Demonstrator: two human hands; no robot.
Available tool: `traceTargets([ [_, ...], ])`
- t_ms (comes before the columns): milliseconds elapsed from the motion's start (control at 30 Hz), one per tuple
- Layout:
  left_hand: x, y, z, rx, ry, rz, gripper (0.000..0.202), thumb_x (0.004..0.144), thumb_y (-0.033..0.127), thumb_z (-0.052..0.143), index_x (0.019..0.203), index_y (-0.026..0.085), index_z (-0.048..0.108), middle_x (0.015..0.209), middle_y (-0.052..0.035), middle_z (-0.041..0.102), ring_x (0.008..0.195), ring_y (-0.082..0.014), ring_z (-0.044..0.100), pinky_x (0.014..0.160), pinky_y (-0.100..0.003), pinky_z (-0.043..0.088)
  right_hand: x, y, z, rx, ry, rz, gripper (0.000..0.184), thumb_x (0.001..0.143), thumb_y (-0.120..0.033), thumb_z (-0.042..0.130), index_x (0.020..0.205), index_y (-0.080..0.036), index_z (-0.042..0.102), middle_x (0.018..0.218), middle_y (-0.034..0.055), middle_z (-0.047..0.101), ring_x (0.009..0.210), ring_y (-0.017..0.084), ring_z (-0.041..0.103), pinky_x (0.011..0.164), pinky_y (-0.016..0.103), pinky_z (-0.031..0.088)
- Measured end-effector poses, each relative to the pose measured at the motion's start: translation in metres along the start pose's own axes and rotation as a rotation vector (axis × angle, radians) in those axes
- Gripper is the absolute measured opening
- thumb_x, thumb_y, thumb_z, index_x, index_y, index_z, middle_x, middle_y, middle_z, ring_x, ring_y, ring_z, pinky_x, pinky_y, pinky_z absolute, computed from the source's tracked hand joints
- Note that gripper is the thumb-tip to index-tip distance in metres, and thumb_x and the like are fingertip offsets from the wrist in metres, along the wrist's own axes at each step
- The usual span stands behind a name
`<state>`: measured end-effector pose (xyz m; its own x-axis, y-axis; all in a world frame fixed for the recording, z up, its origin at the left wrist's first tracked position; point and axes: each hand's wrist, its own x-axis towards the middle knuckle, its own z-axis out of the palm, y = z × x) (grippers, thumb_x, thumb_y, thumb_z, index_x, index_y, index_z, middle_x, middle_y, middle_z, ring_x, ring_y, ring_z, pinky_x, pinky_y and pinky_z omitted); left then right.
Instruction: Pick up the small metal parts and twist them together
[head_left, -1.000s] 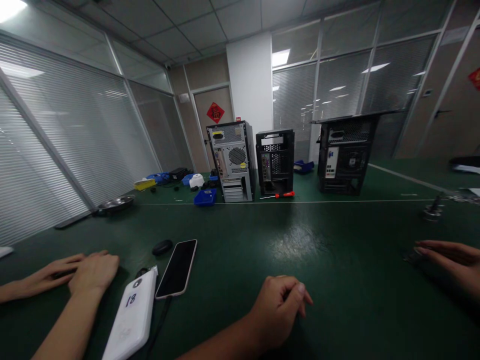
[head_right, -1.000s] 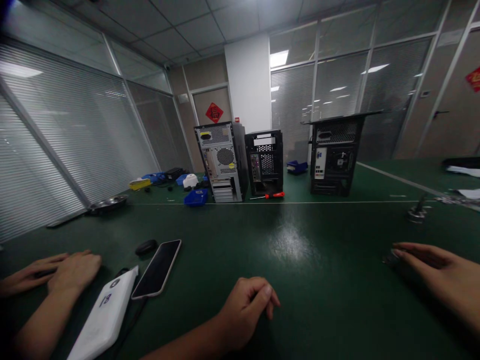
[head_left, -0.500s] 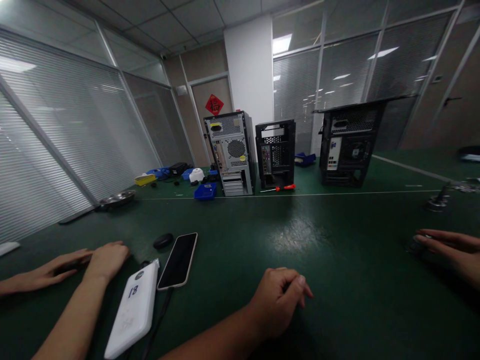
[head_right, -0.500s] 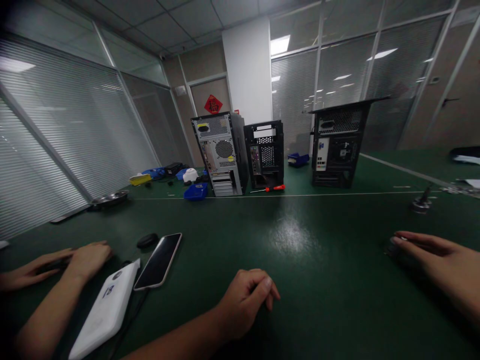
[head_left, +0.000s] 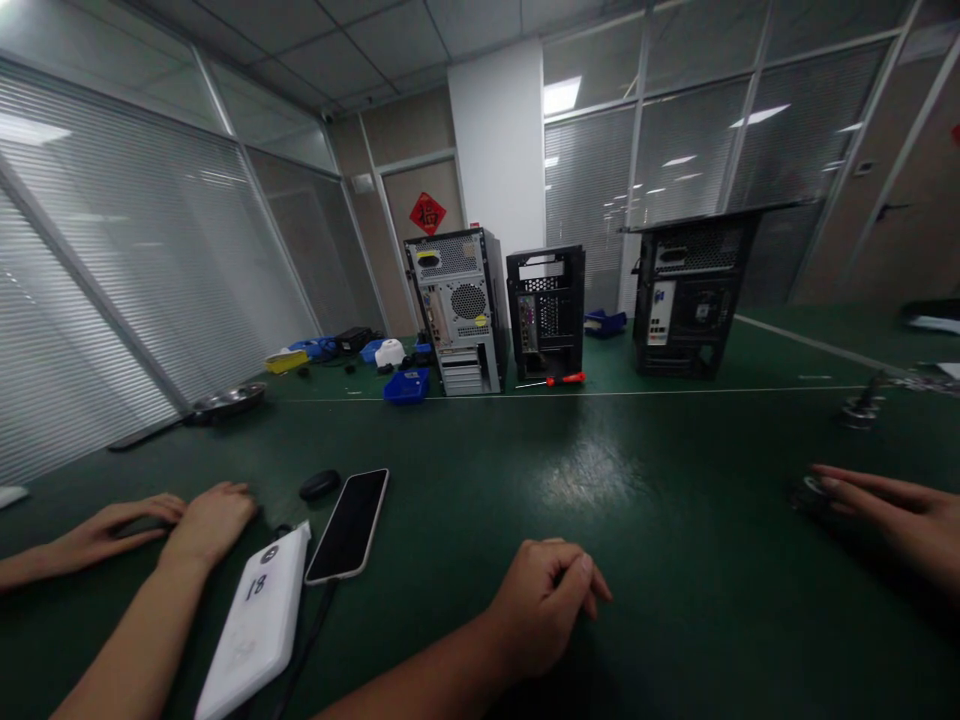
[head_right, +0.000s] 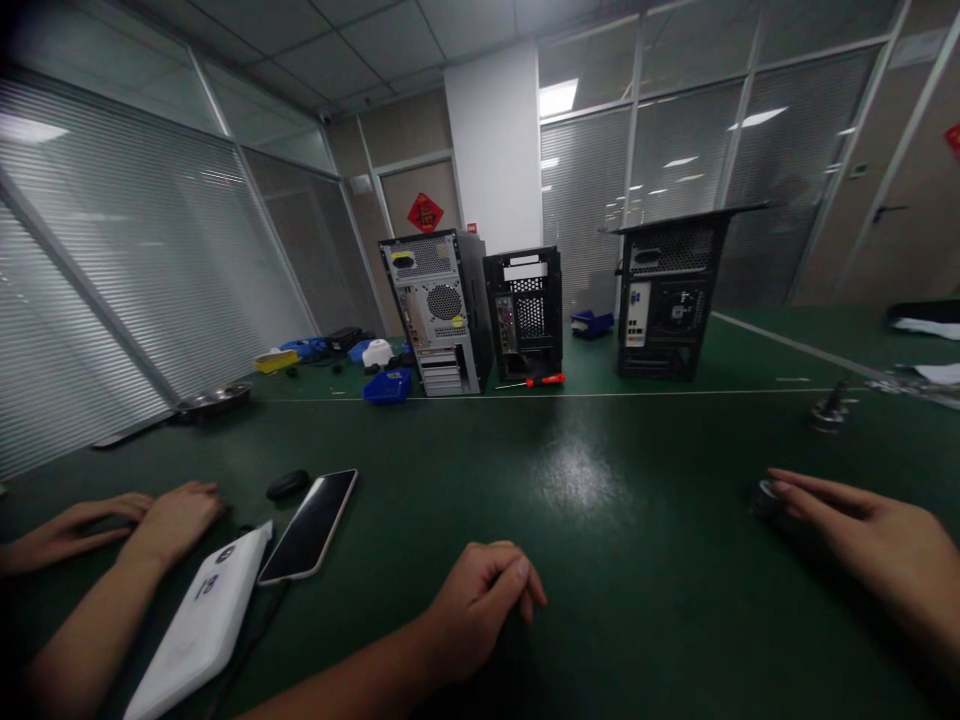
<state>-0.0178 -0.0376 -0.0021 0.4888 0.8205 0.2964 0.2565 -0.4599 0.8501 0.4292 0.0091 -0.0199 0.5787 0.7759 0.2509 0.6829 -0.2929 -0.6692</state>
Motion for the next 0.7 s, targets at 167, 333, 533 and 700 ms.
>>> traceTargets([
  [167,-0.001,0.001,0.000,-0.005,-0.003,0.002,0.043,0.101,0.030,0.040,0.076,0.015,0.072,0.062,-0.0017,0.062,0.068,-0.0155,0.059,0.072,-0.026,0.041,-0.003,-0.011,-0.003,0.121,-0.170,0.159,0.060,0.067,-0.068,0.070,0.102,-0.020,0.079,0.106,0.0197,0.074,0.079,0.025,0.070,0.070,0.042,0.047],
  [333,-0.001,0.003,0.000,-0.003,-0.008,0.007,0.043,0.100,0.030,0.040,0.076,0.015,0.071,0.062,-0.0020,0.063,0.069,-0.0159,0.060,0.073,-0.027,0.042,-0.007,-0.012,0.003,0.115,-0.195,0.128,0.057,0.062,-0.071,0.070,0.093,-0.024,0.077,0.108,0.0140,0.075,0.086,0.030,0.070,0.071,0.042,0.051],
  [533,0.000,0.004,-0.001,0.017,-0.017,-0.005,0.044,0.101,0.031,0.038,0.076,0.015,0.071,0.062,-0.0022,0.063,0.069,-0.0163,0.060,0.074,-0.027,0.042,-0.009,-0.015,0.004,-0.031,-0.220,-0.014,0.063,0.077,-0.070,0.057,0.121,-0.027,0.072,0.110,0.0162,0.074,0.073,0.024,0.071,0.065,0.037,0.049],
  [700,0.001,0.004,-0.002,-0.014,-0.022,-0.013,0.042,0.100,0.030,0.040,0.079,0.014,0.072,0.063,-0.0025,0.063,0.067,-0.0159,0.060,0.069,-0.027,0.042,-0.013,-0.019,0.009,-0.141,-0.227,-0.205,0.074,0.084,-0.070,0.048,0.134,-0.017,0.063,0.099,0.0215,0.074,0.059,0.016,0.067,0.061,0.034,0.044],
])
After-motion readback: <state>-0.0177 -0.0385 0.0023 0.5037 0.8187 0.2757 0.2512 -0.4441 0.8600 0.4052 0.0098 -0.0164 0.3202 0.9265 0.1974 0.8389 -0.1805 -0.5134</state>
